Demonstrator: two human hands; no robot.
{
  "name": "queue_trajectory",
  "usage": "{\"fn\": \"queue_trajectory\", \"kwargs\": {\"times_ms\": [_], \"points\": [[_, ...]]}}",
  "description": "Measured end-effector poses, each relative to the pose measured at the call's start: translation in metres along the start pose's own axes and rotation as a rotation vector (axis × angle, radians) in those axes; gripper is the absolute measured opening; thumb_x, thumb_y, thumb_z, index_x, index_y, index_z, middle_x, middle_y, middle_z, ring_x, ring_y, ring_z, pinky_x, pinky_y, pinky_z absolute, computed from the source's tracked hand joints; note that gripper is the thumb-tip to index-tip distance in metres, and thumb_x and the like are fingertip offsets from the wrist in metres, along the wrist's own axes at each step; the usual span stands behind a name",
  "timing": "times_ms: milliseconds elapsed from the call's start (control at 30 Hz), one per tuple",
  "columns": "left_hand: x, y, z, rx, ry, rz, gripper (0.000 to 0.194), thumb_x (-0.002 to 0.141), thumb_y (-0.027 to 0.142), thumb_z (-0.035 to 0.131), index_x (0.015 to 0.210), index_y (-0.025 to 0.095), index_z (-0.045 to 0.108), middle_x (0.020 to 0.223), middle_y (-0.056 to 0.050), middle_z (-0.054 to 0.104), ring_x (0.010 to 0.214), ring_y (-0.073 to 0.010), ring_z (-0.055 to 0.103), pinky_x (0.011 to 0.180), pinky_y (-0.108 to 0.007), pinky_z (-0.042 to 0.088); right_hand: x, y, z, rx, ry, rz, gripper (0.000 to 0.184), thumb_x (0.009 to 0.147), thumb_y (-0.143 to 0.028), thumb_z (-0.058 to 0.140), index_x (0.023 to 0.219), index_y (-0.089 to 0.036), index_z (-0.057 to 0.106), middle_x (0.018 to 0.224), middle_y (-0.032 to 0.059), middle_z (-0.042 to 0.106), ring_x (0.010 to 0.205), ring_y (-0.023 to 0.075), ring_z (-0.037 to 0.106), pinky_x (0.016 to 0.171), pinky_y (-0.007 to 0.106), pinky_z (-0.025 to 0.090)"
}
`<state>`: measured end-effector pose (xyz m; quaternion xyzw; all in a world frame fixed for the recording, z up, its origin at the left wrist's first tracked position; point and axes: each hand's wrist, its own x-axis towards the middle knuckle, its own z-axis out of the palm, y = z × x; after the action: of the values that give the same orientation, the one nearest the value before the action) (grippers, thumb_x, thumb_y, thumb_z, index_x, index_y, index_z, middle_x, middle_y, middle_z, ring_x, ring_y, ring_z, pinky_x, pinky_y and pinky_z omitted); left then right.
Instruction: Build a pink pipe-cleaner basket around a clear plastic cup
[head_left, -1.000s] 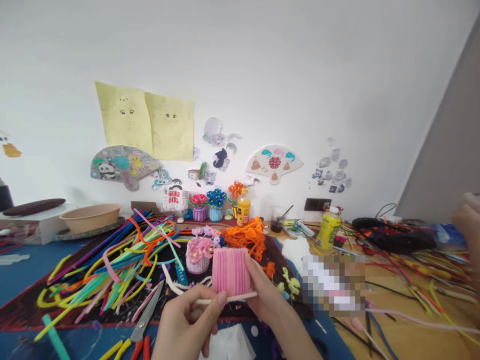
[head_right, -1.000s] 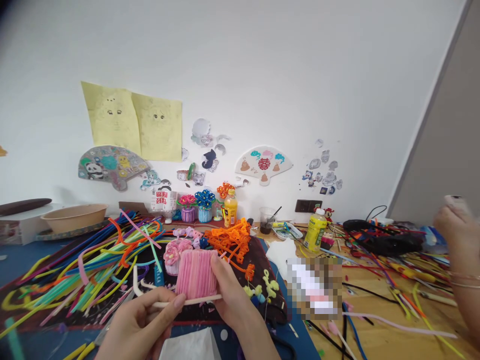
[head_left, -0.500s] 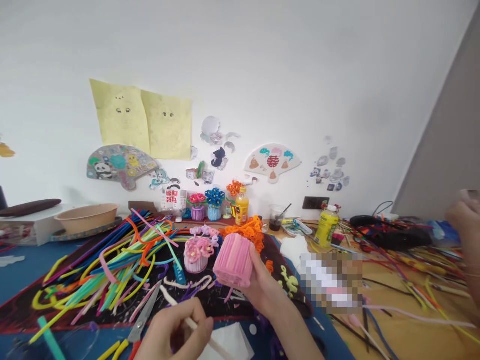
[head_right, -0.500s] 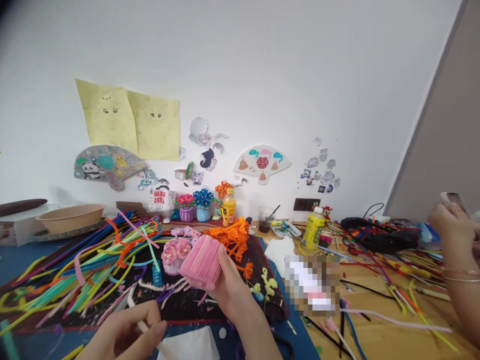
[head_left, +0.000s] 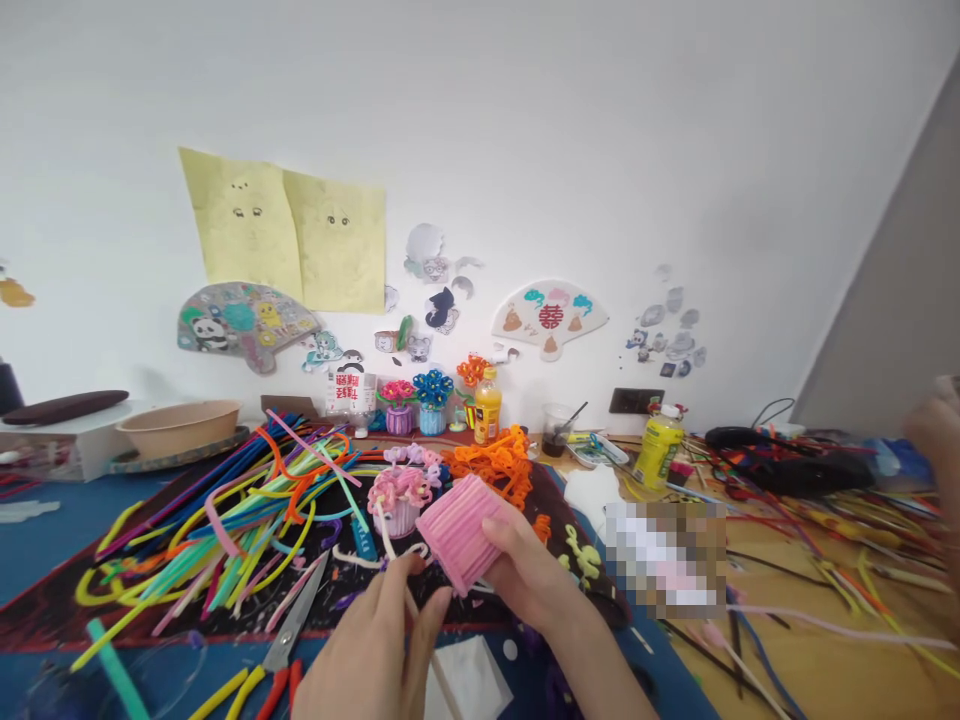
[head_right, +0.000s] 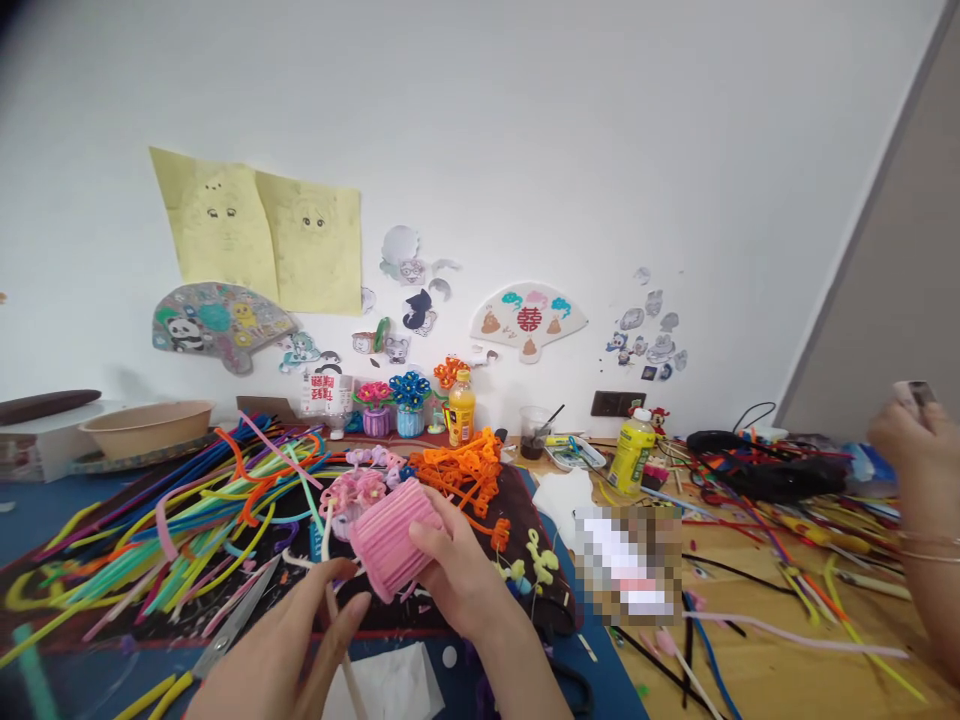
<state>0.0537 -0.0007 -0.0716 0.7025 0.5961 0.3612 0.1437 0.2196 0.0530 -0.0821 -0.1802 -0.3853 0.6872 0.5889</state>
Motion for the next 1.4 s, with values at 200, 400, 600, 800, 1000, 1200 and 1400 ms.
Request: {"fn": "queue_trajectory", "kwargs": {"times_ms": [200,400,600,800,1000,1200,1400], "points": [[-0.001,0.007,0.003,-0.088,0.209,0.187,0.025,0.092,0.048,0.05,0.084,0.027,0.061,0.069,0.003,0.063,0.063,-0.0174,0.062,0.061,-0.025,0.048,-0.002,-0.003,0.005,-0.073,-0.086,-0.019,0.051,0.067,-0.027,0.087,0.11,-0.019,0.061,0.097,0.0026,0.072,0.083,0.0158,0.068,0.071,0.023,0.05],[-0.006,0.007,0.01,-0.268,0.227,0.21,0.017,0.093,0.038,0.052,0.086,0.025,0.06,0.069,0.006,0.064,0.058,-0.0121,0.06,0.058,-0.019,0.048,-0.004,-0.004,0.007,-0.094,-0.119,-0.018,0.053,0.066,-0.029,0.087,0.109,-0.021,0.056,0.1,0.0028,0.069,0.09,0.0197,0.068,0.077,0.028,0.051],[-0.006,-0.002,0.006,-0.298,0.162,0.254,0.012,0.092,0.033,0.056,0.087,0.023,0.061,0.069,0.006,0.067,0.059,-0.0102,0.064,0.058,-0.015,0.051,-0.003,-0.005,0.005,-0.118,-0.125,-0.024,0.056,0.065,-0.029,0.088,0.11,-0.022,0.055,0.1,0.0026,0.068,0.094,0.0202,0.067,0.08,0.029,0.05],[-0.003,-0.008,0.003,-0.218,0.182,0.28,0.013,0.091,0.036,0.059,0.094,0.025,0.065,0.071,0.007,0.071,0.057,-0.0089,0.067,0.057,-0.013,0.051,-0.004,-0.005,0.004,-0.139,-0.113,-0.026,0.062,0.06,-0.029,0.091,0.112,-0.023,0.057,0.102,0.0015,0.067,0.097,0.0191,0.065,0.076,0.025,0.049],[-0.004,-0.012,0.002,-0.197,0.195,0.3,0.013,0.093,0.035,0.056,0.096,0.026,0.065,0.077,0.007,0.073,0.064,-0.0079,0.071,0.06,-0.011,0.052,-0.006,-0.005,0.004,-0.166,-0.128,-0.006,0.061,0.057,-0.029,0.093,0.107,-0.024,0.058,0.1,-0.0009,0.063,0.091,0.0154,0.062,0.074,0.022,0.046],[-0.003,-0.012,-0.004,-0.046,0.285,0.417,0.008,0.094,0.029,0.055,0.093,0.025,0.062,0.077,0.006,0.073,0.061,-0.0083,0.07,0.059,-0.011,0.052,-0.01,-0.01,0.004,-0.364,-0.21,-0.012,0.065,0.061,-0.023,0.089,0.117,-0.025,0.056,0.103,-0.0013,0.058,0.091,0.0138,0.058,0.077,0.022,0.044],[0.003,-0.009,-0.014,0.23,0.358,0.63,0.015,0.098,0.021,0.043,0.097,0.022,0.058,0.08,0.0,0.069,0.07,-0.0133,0.07,0.065,-0.019,0.056,-0.013,-0.018,0.011,-0.813,-0.202,-0.157,0.063,0.062,-0.019,0.085,0.12,-0.026,0.058,0.115,0.002,0.062,0.104,0.0205,0.06,0.087,0.029,0.046]]}}
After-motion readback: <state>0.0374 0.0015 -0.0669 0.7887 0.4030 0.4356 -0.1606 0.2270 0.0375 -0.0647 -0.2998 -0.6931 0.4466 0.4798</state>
